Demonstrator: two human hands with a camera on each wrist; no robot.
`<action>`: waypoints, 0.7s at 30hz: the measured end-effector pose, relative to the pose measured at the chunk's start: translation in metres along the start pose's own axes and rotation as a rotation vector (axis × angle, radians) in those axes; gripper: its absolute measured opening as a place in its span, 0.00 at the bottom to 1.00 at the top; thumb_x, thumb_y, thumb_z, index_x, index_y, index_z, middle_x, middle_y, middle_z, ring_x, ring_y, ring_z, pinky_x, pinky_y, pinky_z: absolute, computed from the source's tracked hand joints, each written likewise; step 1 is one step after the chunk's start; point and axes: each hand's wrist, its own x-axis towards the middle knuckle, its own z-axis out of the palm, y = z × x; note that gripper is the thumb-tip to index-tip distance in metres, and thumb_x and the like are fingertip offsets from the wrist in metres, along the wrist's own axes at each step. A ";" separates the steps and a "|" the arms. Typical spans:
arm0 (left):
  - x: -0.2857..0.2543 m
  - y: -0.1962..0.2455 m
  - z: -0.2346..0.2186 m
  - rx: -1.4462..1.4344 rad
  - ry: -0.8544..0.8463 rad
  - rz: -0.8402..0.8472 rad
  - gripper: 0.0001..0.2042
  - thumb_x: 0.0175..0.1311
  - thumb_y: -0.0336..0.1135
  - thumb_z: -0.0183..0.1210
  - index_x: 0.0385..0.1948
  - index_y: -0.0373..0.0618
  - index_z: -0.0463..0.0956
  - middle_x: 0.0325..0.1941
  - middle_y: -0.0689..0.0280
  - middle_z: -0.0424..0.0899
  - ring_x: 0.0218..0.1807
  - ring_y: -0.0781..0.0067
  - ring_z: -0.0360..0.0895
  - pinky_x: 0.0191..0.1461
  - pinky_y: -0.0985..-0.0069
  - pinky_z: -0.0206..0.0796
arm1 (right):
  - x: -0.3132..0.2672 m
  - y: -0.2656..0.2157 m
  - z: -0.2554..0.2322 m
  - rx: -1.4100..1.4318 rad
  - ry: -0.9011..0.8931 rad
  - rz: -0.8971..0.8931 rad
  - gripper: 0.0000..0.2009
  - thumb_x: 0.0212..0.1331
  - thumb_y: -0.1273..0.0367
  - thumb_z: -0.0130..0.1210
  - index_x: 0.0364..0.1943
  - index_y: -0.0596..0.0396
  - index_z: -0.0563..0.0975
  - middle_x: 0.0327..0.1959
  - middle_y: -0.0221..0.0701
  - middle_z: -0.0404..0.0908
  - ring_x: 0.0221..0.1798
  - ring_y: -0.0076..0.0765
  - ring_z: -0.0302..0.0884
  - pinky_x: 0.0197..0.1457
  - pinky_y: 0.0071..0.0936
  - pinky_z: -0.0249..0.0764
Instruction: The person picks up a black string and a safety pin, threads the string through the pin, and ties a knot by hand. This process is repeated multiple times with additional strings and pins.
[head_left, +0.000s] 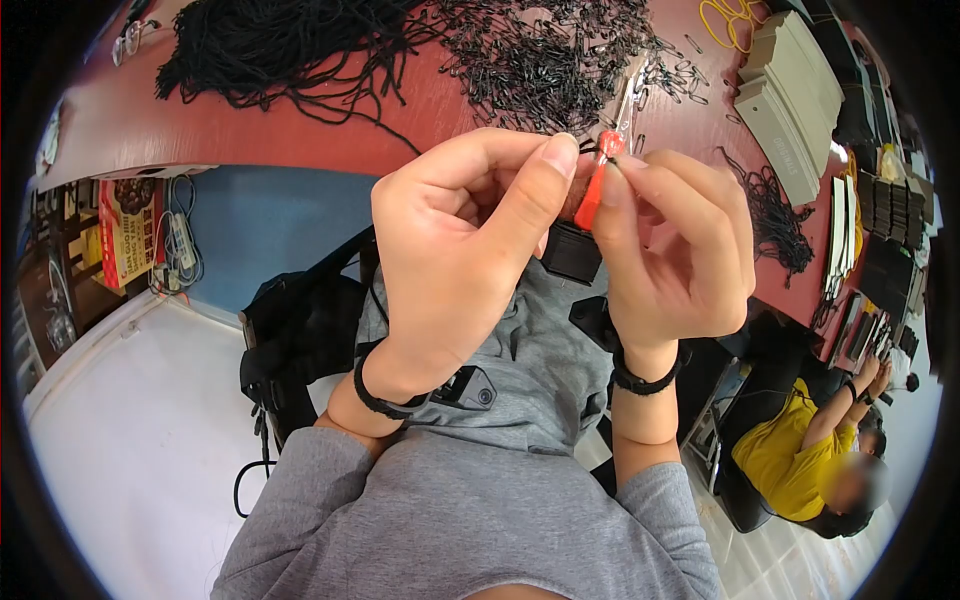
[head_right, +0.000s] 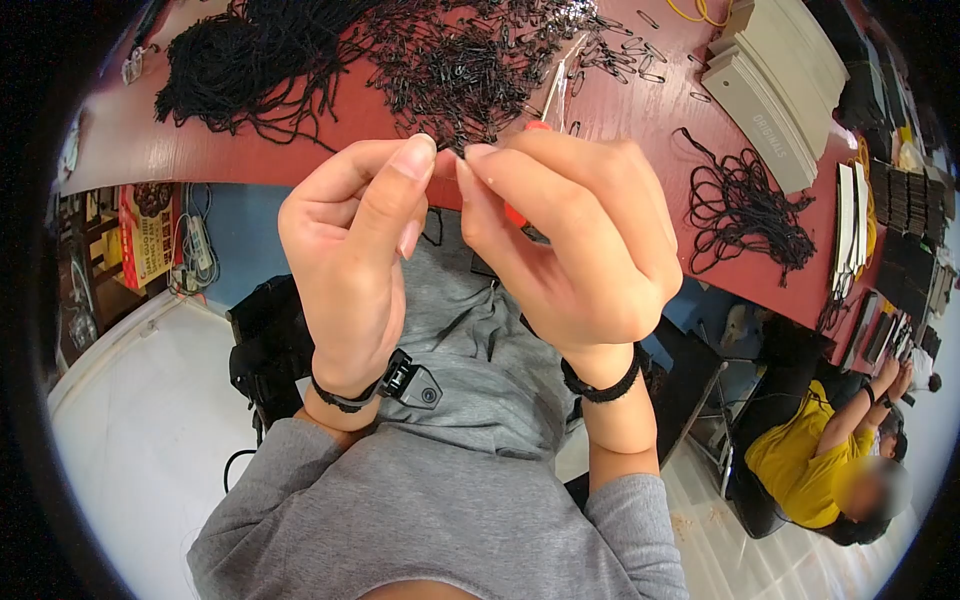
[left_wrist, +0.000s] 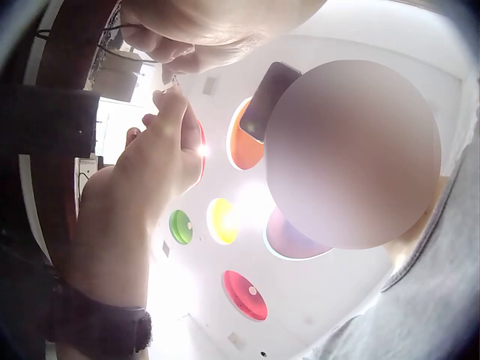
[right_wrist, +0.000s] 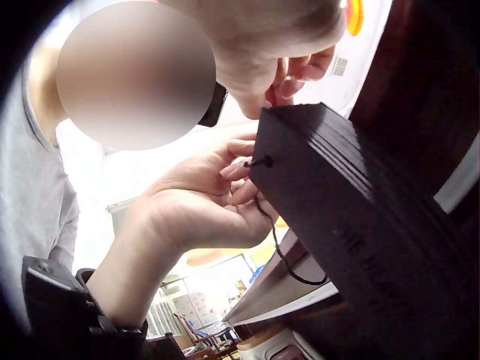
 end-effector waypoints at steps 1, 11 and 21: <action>0.000 -0.001 -0.001 0.000 0.001 0.000 0.06 0.60 0.27 0.57 0.33 0.32 0.78 0.20 0.71 0.75 0.19 0.90 0.59 0.23 0.89 0.49 | -0.001 0.000 0.000 0.007 0.017 0.017 0.14 0.31 0.81 0.67 0.28 0.58 0.80 0.26 0.32 0.79 0.23 0.28 0.73 0.23 0.19 0.68; 0.001 -0.003 -0.004 -0.086 -0.063 0.028 0.06 0.61 0.29 0.58 0.30 0.35 0.79 0.21 0.71 0.79 0.19 0.91 0.67 0.20 0.91 0.56 | -0.002 0.000 0.001 0.014 0.016 -0.022 0.14 0.31 0.81 0.67 0.28 0.57 0.80 0.26 0.31 0.79 0.23 0.29 0.73 0.23 0.20 0.67; 0.000 -0.007 -0.002 -0.073 -0.060 0.071 0.06 0.60 0.30 0.59 0.31 0.35 0.80 0.20 0.72 0.78 0.19 0.91 0.66 0.20 0.91 0.56 | -0.003 0.001 0.002 0.006 0.014 -0.043 0.14 0.32 0.81 0.67 0.28 0.57 0.80 0.26 0.31 0.79 0.23 0.28 0.73 0.23 0.19 0.67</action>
